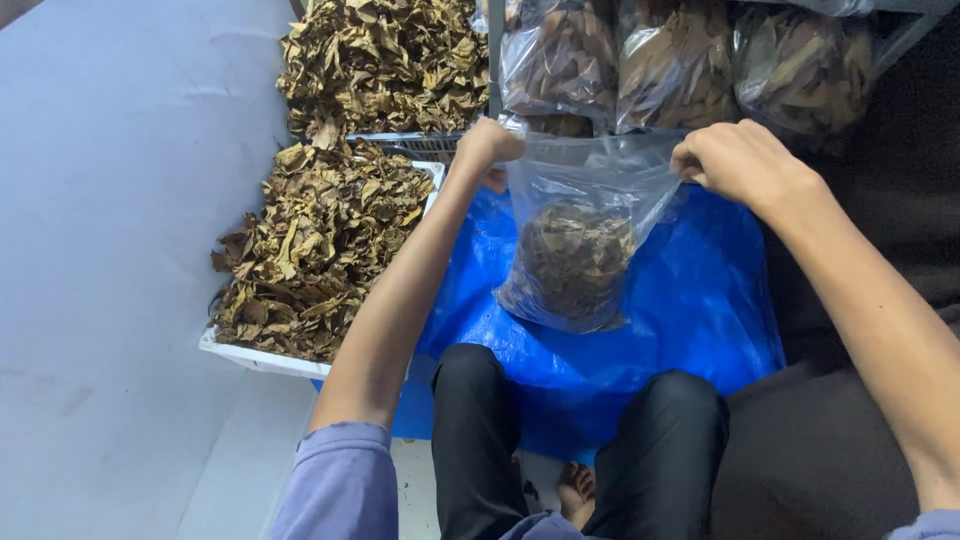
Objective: Packing dried leaves from crates into plastic bags for storage or shipping.
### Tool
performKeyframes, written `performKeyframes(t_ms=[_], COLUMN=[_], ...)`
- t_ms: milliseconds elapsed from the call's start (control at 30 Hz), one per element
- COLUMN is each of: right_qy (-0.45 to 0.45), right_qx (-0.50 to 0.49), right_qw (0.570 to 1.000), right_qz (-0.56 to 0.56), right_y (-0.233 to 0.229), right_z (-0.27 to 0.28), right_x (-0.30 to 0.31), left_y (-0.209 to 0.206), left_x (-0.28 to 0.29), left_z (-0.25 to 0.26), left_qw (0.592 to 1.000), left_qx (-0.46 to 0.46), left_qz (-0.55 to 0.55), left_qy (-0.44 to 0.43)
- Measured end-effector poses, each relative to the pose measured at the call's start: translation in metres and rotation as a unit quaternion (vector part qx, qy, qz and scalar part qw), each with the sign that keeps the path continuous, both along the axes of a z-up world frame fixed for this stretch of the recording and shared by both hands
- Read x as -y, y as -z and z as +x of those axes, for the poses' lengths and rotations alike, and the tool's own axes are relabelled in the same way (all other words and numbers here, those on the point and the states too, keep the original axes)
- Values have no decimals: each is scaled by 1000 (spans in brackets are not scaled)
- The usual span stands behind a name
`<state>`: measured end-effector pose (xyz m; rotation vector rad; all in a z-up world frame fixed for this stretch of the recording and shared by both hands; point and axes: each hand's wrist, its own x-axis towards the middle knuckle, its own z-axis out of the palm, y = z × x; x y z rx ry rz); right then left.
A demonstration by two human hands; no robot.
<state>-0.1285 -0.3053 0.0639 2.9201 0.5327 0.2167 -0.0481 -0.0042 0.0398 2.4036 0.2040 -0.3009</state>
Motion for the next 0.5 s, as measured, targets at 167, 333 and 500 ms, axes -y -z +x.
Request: performKeyframes(t_ms=[167,333,500], right_qy=[26,38,-42], right_qx=[-52,-49,32], right_qw=[995,995,999], right_qz=[79,78,-13], right_y=[-12,-18,-3], right_z=[-12,-9,11], right_x=[-10,-4,14], left_y=[16,22,4], left_x=[0,-18,-27], left_z=[14,29,26], left_qw=[999,988,987], left_qx=[-1,36,87], left_qz=[-47,-134,-125], left_qy=[-25,-62,-54])
